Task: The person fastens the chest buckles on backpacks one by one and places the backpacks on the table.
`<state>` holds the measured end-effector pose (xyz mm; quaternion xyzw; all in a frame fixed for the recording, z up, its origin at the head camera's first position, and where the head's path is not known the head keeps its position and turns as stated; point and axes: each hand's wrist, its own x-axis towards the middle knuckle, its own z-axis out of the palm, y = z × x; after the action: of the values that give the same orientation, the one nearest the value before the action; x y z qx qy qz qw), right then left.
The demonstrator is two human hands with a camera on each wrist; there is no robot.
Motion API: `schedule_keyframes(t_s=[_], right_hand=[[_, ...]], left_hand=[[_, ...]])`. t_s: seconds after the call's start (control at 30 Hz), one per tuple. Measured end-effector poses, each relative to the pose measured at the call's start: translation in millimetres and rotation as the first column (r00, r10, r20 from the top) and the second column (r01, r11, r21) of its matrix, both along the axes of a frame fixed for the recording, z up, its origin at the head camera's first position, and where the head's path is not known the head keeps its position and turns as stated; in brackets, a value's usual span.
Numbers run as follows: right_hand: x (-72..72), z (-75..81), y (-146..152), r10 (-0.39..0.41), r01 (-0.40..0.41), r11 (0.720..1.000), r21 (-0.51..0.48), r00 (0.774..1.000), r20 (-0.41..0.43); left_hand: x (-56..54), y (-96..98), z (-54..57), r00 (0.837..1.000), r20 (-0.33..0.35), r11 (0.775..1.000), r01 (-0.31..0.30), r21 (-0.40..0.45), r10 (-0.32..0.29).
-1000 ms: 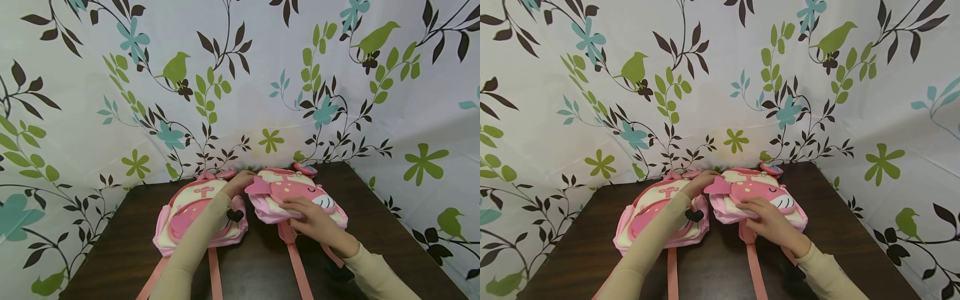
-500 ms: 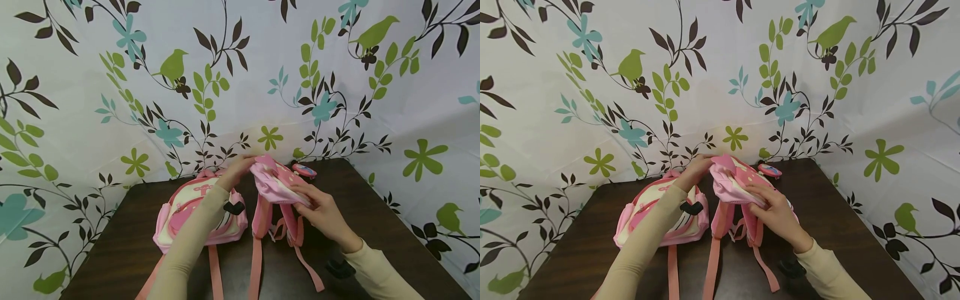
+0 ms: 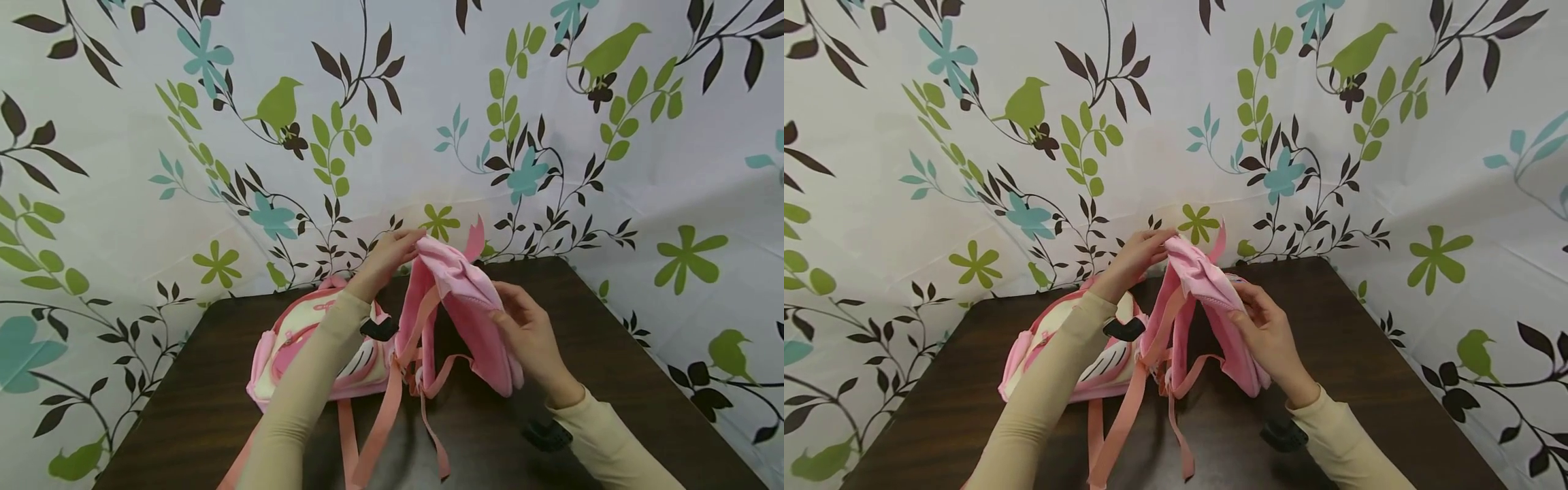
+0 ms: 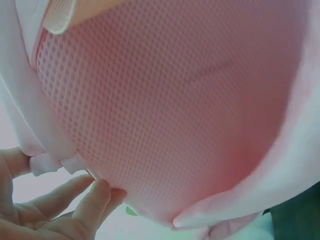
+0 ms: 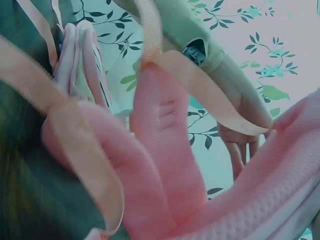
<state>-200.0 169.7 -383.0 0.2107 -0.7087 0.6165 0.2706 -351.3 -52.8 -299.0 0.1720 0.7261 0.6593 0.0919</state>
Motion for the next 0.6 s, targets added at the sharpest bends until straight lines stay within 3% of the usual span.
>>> schedule_keyframes(t_s=[0.17, 0.3, 0.47, 0.6], right_hand=[[-1.9, -2.6, -11, 0.062, -0.057, 0.988, -0.145, 0.998, 0.029], [-2.2, -7.2, -15, 0.117, -0.100, 0.964, -0.246, 0.991, 0.058], [-1.6, -13.3, -10, 0.109, -0.089, 0.975, -0.205, 0.990, 0.088], [-0.9, -15.0, -3, 0.090, -0.076, 0.985, -0.157, 0.992, 0.084]], left_hand=[[0.6, 1.4, 7.7, 0.999, -0.032, 0.998, 0.030, -0.051, -0.031], [-0.8, 5.2, 7.2, 0.993, -0.092, 0.984, 0.052, -0.172, -0.069], [-2.0, 14.7, -2.6, 0.977, -0.165, 0.950, 0.079, -0.302, -0.134], [-1.0, 20.1, -11.5, 0.957, -0.251, 0.928, 0.044, -0.371, -0.145]])
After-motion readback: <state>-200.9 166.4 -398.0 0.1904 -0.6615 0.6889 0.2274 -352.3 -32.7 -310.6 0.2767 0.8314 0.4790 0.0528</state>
